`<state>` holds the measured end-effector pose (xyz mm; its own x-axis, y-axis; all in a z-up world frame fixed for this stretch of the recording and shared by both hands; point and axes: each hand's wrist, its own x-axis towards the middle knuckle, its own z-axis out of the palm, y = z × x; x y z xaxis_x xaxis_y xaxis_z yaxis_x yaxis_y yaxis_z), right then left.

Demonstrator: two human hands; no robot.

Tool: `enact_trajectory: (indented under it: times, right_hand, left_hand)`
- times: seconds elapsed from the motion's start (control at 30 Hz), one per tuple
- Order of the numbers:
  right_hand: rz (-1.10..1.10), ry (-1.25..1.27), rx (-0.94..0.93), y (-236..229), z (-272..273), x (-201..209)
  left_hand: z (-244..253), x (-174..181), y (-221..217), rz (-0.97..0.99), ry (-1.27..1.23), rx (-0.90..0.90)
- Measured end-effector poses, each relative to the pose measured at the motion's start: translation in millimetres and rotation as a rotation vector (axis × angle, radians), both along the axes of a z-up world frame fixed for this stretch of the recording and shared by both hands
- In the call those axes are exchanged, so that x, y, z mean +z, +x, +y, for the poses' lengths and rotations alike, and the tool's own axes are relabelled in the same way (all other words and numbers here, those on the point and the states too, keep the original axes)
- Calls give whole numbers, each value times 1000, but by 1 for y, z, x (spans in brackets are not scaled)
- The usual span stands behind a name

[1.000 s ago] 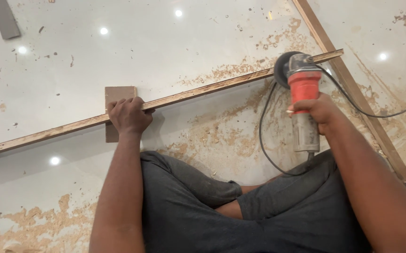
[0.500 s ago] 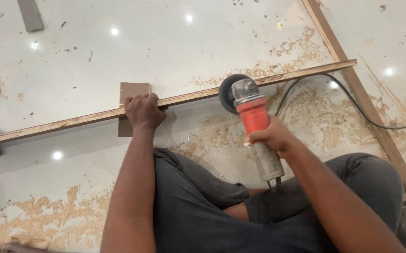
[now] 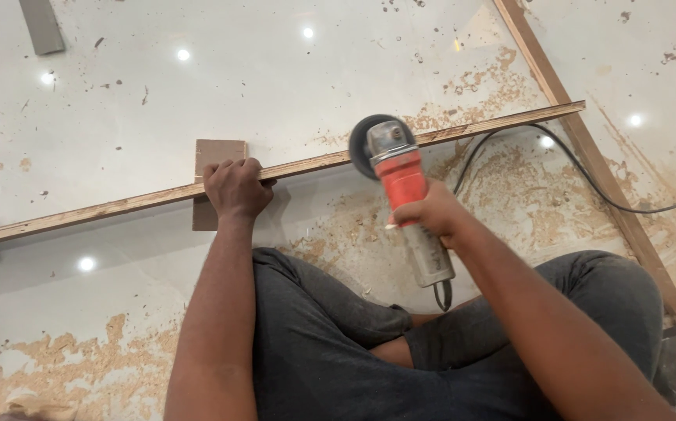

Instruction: The person sits on the floor and uses an angle grinder to sand a long wooden strip placed on a small wooden block. They move the tool back and forth along the strip, pause to reposition the strip, and continue sanding until the end of the clip.

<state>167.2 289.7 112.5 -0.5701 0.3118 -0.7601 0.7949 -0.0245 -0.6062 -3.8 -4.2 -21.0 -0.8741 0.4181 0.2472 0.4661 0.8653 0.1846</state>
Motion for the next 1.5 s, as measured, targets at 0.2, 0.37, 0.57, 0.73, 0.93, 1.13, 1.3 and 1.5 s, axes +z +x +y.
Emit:
enact_trajectory:
  times: [0.2, 0.37, 0.57, 0.73, 0.93, 1.13, 1.3, 1.5]
  right_hand:
    - [159, 50, -57, 24, 52, -15]
    - [121, 71, -110, 36, 88, -13]
    - [188, 46, -195, 46, 95, -11]
    - [120, 54, -91, 27, 30, -2]
    - [135, -13, 101, -3, -11, -19]
    - [122, 29, 76, 9, 26, -15]
    - [83, 65, -3, 30, 76, -2]
    - [106, 133, -57, 70, 129, -7]
  left_hand:
    - [-1, -3, 0, 37, -5, -2]
    - [-1, -6, 2, 48, 2, -6]
    - [1, 2, 1, 50, 6, 9]
    - [2, 1, 2, 3, -11, 44]
    - [-1, -10, -3, -21, -56, 21]
    - [-5, -11, -1, -24, -47, -34]
    - [-6, -12, 2, 115, 13, -54]
    - [-12, -21, 2, 129, -35, -45]
